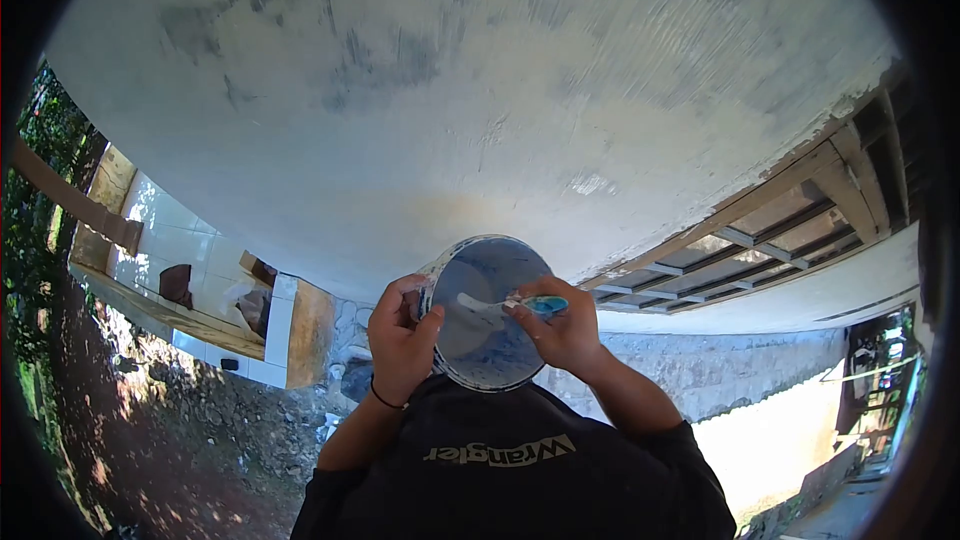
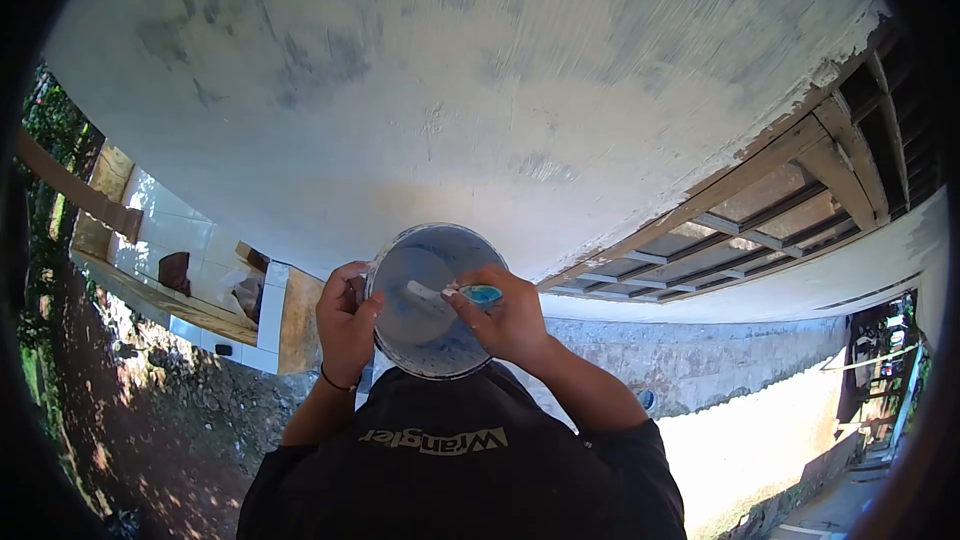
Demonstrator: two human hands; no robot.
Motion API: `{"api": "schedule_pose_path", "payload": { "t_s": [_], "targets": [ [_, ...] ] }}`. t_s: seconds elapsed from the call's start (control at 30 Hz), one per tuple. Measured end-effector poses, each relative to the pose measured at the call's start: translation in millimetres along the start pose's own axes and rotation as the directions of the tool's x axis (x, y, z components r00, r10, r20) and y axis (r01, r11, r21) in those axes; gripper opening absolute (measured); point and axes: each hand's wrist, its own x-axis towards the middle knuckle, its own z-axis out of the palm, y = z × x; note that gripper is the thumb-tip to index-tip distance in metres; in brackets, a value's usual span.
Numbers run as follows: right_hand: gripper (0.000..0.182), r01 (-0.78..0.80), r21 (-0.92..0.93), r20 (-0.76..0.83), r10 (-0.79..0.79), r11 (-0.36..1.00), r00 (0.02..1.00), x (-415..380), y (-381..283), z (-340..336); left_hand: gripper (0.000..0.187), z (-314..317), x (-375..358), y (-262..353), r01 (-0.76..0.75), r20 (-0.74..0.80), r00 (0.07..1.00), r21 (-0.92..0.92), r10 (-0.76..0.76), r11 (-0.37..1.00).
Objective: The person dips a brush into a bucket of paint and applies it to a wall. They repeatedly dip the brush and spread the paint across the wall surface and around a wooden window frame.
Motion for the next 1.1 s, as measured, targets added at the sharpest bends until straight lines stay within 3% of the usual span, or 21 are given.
{"api": "schedule_pose_path", "payload": {
  "t_s": [0.07, 0.1, 0.13, 0.17, 0.2, 0.23, 0.33, 0.37, 0.4, 0.47, 0.53, 0.6, 0.63, 0.7, 0.73, 0.77, 0.8, 0.93, 1.0, 1.07, 1.1],
  "targets": [
    [0.016, -0.06, 0.052, -0.023, 0.061, 0.997, 0.998, 3, -7, -1, 0.029, -4, 5, 4, -0.016, 0.013, 1.0, -0.031, 0.016, 0.999],
    [0.016, 0.158, -0.102, -0.027, -0.162, 0.982, 0.986, 6, -5, 4, 0.029, -8, 6, 4, 0.001, 0.035, 0.999, -0.034, 0.0, 0.999],
    [0.016, 0.153, -0.111, -0.033, -0.158, 0.982, 0.987, 5, -5, 7, 0.029, -12, 7, 5, 0.023, 0.06, 0.998, -0.032, -0.021, 0.999],
    [0.016, -0.075, 0.122, -0.062, 0.084, 0.99, 0.995, 4, -4, 8, 0.029, -14, 8, 8, 0.022, 0.071, 0.997, -0.035, -0.019, 0.999],
    [0.016, -0.285, 0.35, -0.035, 0.316, 0.892, 0.948, 6, -6, 7, 0.03, -16, 10, 12, 0.01, 0.092, 0.996, -0.024, -0.008, 1.0],
    [0.016, -0.095, 0.112, -0.054, 0.102, 0.989, 0.993, 9, -14, -2, 0.031, -17, 12, 16, -0.005, 0.108, 0.994, -0.014, 0.006, 1.0],
    [0.017, 0.005, 0.01, -0.032, -0.005, 1.0, 0.999, 17, -25, -11, 0.031, -23, 16, 25, -0.017, 0.142, 0.99, -0.003, 0.018, 1.0],
    [0.016, -0.22, 0.299, -0.074, 0.252, 0.929, 0.965, 16, -24, -9, 0.031, -25, 17, 29, -0.026, 0.148, 0.989, 0.0, 0.026, 1.0],
    [0.016, -0.212, 0.299, -0.085, 0.247, 0.93, 0.965, 18, -28, -12, 0.03, -25, 20, 34, -0.036, 0.152, 0.988, -0.015, 0.037, 0.999],
    [0.018, 0.197, -0.159, -0.059, -0.209, 0.967, 0.976, 25, -37, -25, 0.029, -26, 26, 38, -0.057, 0.167, 0.984, -0.032, 0.062, 0.998],
    [0.019, 0.216, -0.171, -0.091, -0.234, 0.961, 0.968, 24, -34, -25, 0.029, -28, 33, 38, -0.103, 0.182, 0.979, 0.067, 0.089, 0.992],
    [0.018, -0.04, 0.295, -0.139, 0.084, 0.955, 0.987, 22, -29, -26, 0.029, -24, 38, 42, -0.096, 0.187, 0.979, 0.047, 0.085, 0.994],
    [0.018, -0.026, 0.285, -0.153, 0.072, 0.958, 0.986, 24, -31, -31, 0.029, -21, 39, 45, -0.076, 0.179, 0.981, 0.027, 0.07, 0.997],
    [0.015, 0.133, -0.099, -0.021, -0.136, 0.986, 0.99, 30, -37, -44, 0.029, -13, 43, 52, -0.088, 0.181, 0.98, 0.024, 0.083, 0.996],
    [0.015, 0.147, -0.113, -0.032, -0.151, 0.983, 0.988, 31, -33, -50, 0.029, -10, 44, 56, -0.082, 0.178, 0.981, 0.029, 0.076, 0.996],
    [0.015, -0.079, 0.22, -0.05, 0.092, 0.972, 0.995, 31, -28, -57, 0.029, -6, 45, 60, -0.108, 0.185, 0.977, 0.019, 0.102, 0.994],
    [0.015, -0.27, 0.524, 0.008, 0.312, 0.808, 0.95, 34, -24, -68, 0.029, -1, 47, 64, -0.107, 0.185, 0.978, 0.047, 0.097, 0.993],
    [0.016, -0.102, 0.568, -0.137, 0.216, 0.816, 0.967, 48, -36, -140, 0.029, 20, 63, 87, -0.153, 0.228, 0.963, 0.021, 0.144, 0.988],
    [0.016, 0.036, 0.579, -0.273, 0.152, 0.815, 0.95, 55, -58, -190, 0.029, 29, 74, 108, -0.072, 0.255, 0.964, -0.03, 0.077, 0.997],
    [0.017, 0.325, 0.398, -0.421, -0.143, 0.858, 0.896, 59, -73, -239, 0.029, 39, 84, 131, -0.064, 0.276, 0.957, -0.098, 0.089, 0.993],
    [0.017, 0.487, 0.208, -0.473, -0.349, 0.848, 0.809, 65, -84, -263, 0.029, 45, 85, 142, -0.011, 0.285, 0.957, -0.155, 0.056, 0.988]
  ]
}}
